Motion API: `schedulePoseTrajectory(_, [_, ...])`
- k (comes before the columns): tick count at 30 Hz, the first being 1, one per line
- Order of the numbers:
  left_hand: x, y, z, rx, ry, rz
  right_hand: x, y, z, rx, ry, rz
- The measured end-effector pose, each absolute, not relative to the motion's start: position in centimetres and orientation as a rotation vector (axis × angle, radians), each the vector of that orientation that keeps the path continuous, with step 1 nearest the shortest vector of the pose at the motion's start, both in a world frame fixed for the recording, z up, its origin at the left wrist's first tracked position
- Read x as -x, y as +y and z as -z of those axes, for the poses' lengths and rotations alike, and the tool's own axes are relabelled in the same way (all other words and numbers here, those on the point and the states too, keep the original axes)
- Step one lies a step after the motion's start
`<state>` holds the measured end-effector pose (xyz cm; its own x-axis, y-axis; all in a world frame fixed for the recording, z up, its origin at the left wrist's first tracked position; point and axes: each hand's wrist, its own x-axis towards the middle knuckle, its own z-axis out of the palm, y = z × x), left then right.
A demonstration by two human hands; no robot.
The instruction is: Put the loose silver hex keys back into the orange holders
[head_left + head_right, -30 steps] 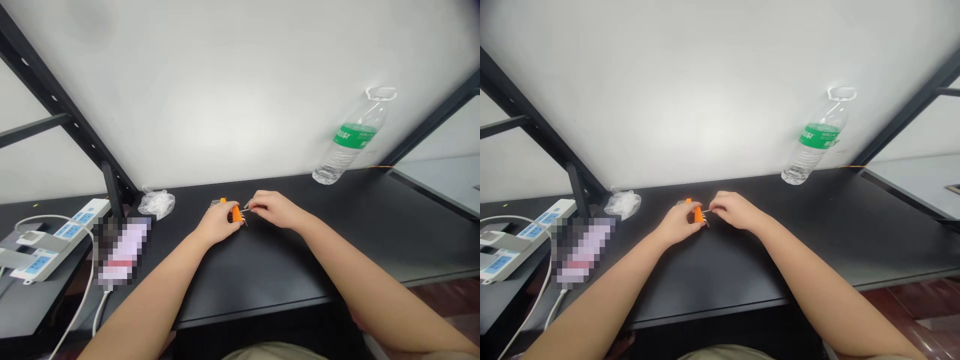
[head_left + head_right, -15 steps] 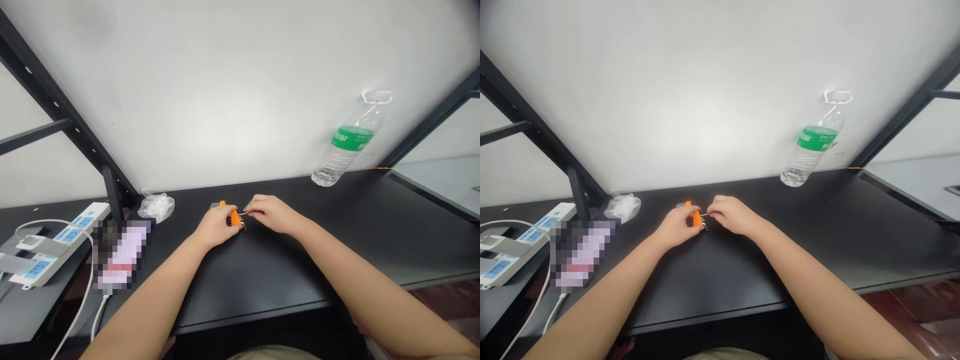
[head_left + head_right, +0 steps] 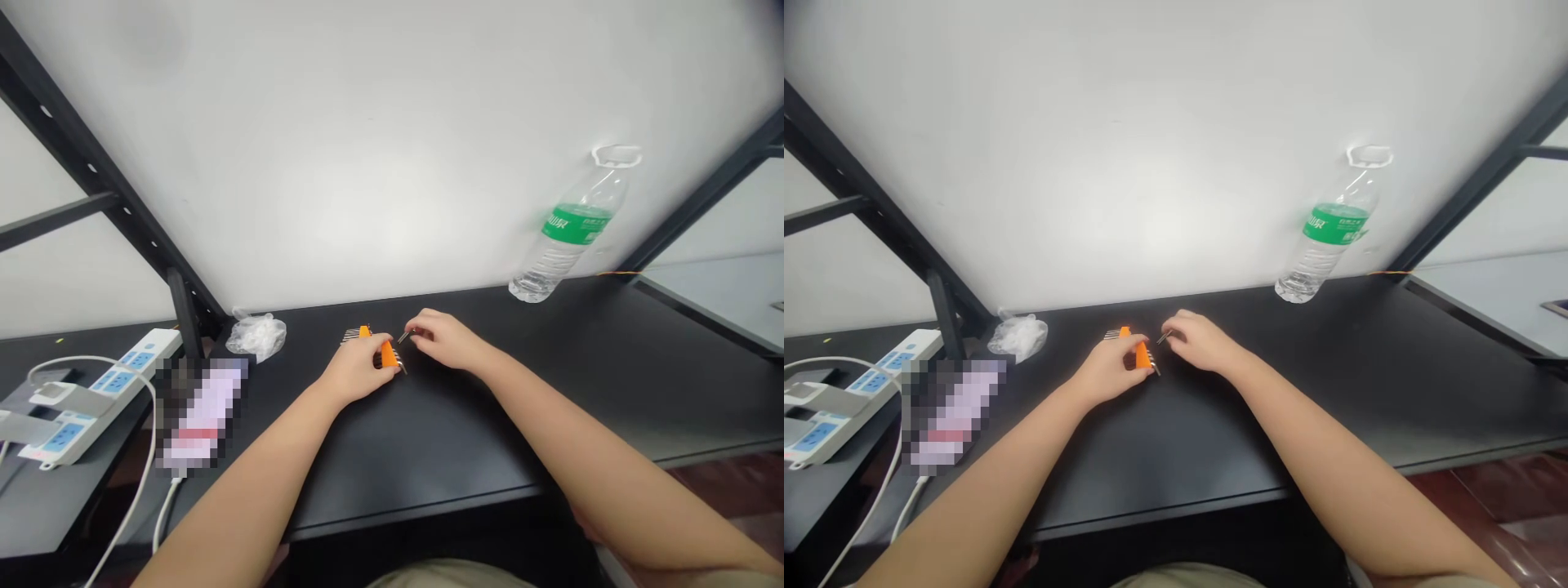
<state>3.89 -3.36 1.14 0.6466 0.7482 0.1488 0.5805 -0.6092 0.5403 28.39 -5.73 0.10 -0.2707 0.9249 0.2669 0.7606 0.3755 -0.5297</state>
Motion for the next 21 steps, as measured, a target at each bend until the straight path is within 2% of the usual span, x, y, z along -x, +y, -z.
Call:
schedulePoseTrajectory(6, [-3.8, -3.3, -0.9, -2.378, 1.015, -0.500, -30.6, -4.8, 1.3, 1.612, -2.299, -0.316])
schedulePoseTrajectory(13, [-3.9, -3.3, -0.9, -2.390, 1.042, -0.514, -29.6, -5.5, 0.3, 1.728, -2.331, -0.190])
schedulePoseTrajectory(21, [-3.7, -3.3, -0.9, -2.381, 1.075, -0.525, -29.5, -5.8, -0.2, 1.815, -2.398, -0.258])
